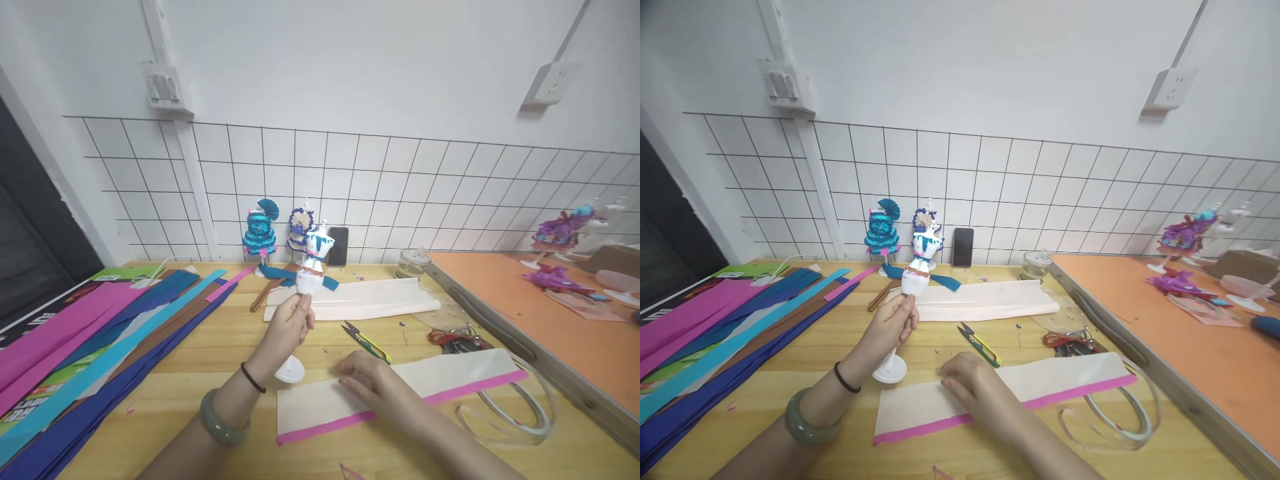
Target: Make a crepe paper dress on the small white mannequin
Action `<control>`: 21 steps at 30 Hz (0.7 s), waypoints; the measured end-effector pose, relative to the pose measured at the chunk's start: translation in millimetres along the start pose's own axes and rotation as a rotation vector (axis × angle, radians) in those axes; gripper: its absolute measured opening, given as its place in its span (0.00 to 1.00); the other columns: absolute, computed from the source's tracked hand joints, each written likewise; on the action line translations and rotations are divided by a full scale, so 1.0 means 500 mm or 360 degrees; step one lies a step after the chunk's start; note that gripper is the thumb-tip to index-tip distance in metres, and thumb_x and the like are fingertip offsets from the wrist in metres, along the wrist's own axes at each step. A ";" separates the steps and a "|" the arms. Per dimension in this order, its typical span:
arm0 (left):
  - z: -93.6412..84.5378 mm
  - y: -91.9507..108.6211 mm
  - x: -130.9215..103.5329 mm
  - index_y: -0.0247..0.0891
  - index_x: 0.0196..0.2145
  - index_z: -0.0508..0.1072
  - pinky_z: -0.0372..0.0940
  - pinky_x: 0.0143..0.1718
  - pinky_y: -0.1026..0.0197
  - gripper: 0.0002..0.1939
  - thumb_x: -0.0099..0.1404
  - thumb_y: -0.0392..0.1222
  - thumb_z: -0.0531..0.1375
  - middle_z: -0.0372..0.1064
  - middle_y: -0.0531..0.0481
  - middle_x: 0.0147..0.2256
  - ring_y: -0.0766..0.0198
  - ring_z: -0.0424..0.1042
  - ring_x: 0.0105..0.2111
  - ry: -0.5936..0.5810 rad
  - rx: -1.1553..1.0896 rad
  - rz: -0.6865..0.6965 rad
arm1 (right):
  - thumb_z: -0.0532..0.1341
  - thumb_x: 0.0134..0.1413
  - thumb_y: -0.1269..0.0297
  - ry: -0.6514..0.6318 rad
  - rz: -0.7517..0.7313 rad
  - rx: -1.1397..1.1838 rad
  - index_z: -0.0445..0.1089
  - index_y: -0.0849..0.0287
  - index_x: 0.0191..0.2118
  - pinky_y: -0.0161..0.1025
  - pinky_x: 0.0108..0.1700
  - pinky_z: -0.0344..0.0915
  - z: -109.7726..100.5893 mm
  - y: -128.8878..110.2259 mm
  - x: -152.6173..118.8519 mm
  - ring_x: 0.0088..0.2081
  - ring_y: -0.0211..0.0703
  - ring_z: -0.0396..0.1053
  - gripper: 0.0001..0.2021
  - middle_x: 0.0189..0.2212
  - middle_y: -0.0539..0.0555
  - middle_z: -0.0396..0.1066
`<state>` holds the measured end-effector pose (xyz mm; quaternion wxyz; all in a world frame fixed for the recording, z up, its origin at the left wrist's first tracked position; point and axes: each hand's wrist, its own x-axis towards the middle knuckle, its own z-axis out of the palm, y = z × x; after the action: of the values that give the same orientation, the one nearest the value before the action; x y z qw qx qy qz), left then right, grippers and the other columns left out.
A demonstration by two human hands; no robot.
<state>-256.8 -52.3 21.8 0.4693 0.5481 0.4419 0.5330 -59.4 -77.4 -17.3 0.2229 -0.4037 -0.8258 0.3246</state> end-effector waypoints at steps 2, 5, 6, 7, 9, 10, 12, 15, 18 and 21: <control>0.001 -0.019 0.005 0.36 0.23 0.62 0.42 0.14 0.70 0.20 0.60 0.56 0.53 0.52 0.59 0.16 0.76 0.48 0.13 0.0037 -0.0161 -0.0005 | 0.54 0.57 0.63 0.0023 0.0030 0.0009 0.70 0.57 0.38 0.39 0.46 0.61 0.000 0.005 -0.002 0.43 0.44 0.66 0.09 0.38 0.55 0.71; 0.000 -0.053 0.014 0.35 0.30 0.65 0.40 0.14 0.71 0.20 0.57 0.58 0.56 0.48 0.62 0.16 0.76 0.45 0.13 0.0218 -0.0431 -0.0014 | 0.53 0.58 0.64 0.0041 0.0047 0.0005 0.71 0.58 0.37 0.38 0.46 0.61 -0.001 0.005 -0.005 0.42 0.44 0.67 0.10 0.37 0.55 0.71; 0.000 -0.063 0.017 0.35 0.30 0.65 0.39 0.14 0.71 0.22 0.56 0.60 0.55 0.45 0.63 0.15 0.76 0.44 0.13 0.0271 -0.0463 -0.0018 | 0.53 0.58 0.65 0.0041 0.0041 0.0001 0.71 0.58 0.36 0.38 0.45 0.61 -0.001 0.004 -0.006 0.42 0.43 0.67 0.10 0.37 0.55 0.71; -0.001 -0.074 0.019 0.35 0.27 0.64 0.39 0.14 0.71 0.23 0.56 0.61 0.54 0.43 0.63 0.14 0.76 0.42 0.13 0.0310 -0.0476 -0.0020 | 0.53 0.57 0.66 0.0046 0.0032 -0.0009 0.72 0.58 0.36 0.37 0.44 0.62 -0.001 0.002 -0.007 0.40 0.42 0.67 0.09 0.36 0.55 0.72; -0.002 -0.091 0.022 0.36 0.23 0.61 0.38 0.14 0.71 0.25 0.55 0.63 0.53 0.40 0.64 0.13 0.77 0.41 0.12 0.0361 -0.0479 -0.0016 | 0.55 0.55 0.67 0.0069 0.0028 -0.0046 0.72 0.59 0.32 0.35 0.40 0.62 0.001 0.001 -0.008 0.37 0.41 0.68 0.08 0.32 0.55 0.72; -0.002 -0.098 0.023 0.36 0.22 0.60 0.39 0.14 0.70 0.25 0.55 0.63 0.53 0.40 0.64 0.13 0.77 0.41 0.12 0.0378 -0.0472 -0.0011 | 0.57 0.54 0.67 0.0088 0.0039 -0.0064 0.72 0.59 0.30 0.35 0.38 0.62 0.001 0.002 -0.009 0.35 0.41 0.69 0.07 0.31 0.54 0.72; -0.002 -0.108 0.023 0.37 0.20 0.59 0.39 0.14 0.70 0.24 0.53 0.62 0.56 0.42 0.63 0.12 0.77 0.42 0.13 0.0399 -0.0448 0.0002 | 0.59 0.51 0.67 0.0135 0.0094 -0.0084 0.71 0.60 0.26 0.33 0.35 0.61 -0.001 0.009 -0.011 0.31 0.40 0.69 0.06 0.28 0.53 0.73; 0.002 -0.115 0.020 0.37 0.19 0.59 0.40 0.15 0.69 0.21 0.48 0.54 0.64 0.45 0.62 0.13 0.77 0.43 0.14 0.0428 -0.0392 0.0025 | 0.61 0.49 0.61 0.0202 0.0219 -0.0095 0.69 0.60 0.23 0.32 0.29 0.58 -0.011 0.030 -0.018 0.27 0.39 0.66 0.09 0.24 0.51 0.72; 0.003 -0.117 0.017 0.35 0.22 0.65 0.39 0.15 0.68 0.17 0.47 0.50 0.65 0.45 0.62 0.13 0.76 0.43 0.14 0.0439 -0.0341 0.0018 | 0.58 0.51 0.53 0.0242 0.0346 -0.0162 0.64 0.60 0.18 0.32 0.24 0.53 -0.033 0.052 -0.030 0.22 0.36 0.61 0.18 0.18 0.49 0.66; 0.002 -0.117 0.017 0.33 0.33 0.70 0.38 0.16 0.68 0.19 0.51 0.52 0.62 0.43 0.63 0.13 0.75 0.42 0.14 0.0420 -0.0315 -0.0009 | 0.51 0.57 0.52 0.0254 0.0402 -0.0214 0.62 0.60 0.18 0.32 0.24 0.52 -0.066 0.069 -0.052 0.21 0.35 0.58 0.22 0.16 0.48 0.63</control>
<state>-254.6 -33.9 -34.4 0.4602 0.4231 0.4466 0.6401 -5.4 -71.0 -21.8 0.2178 -0.5428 -0.7680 0.2610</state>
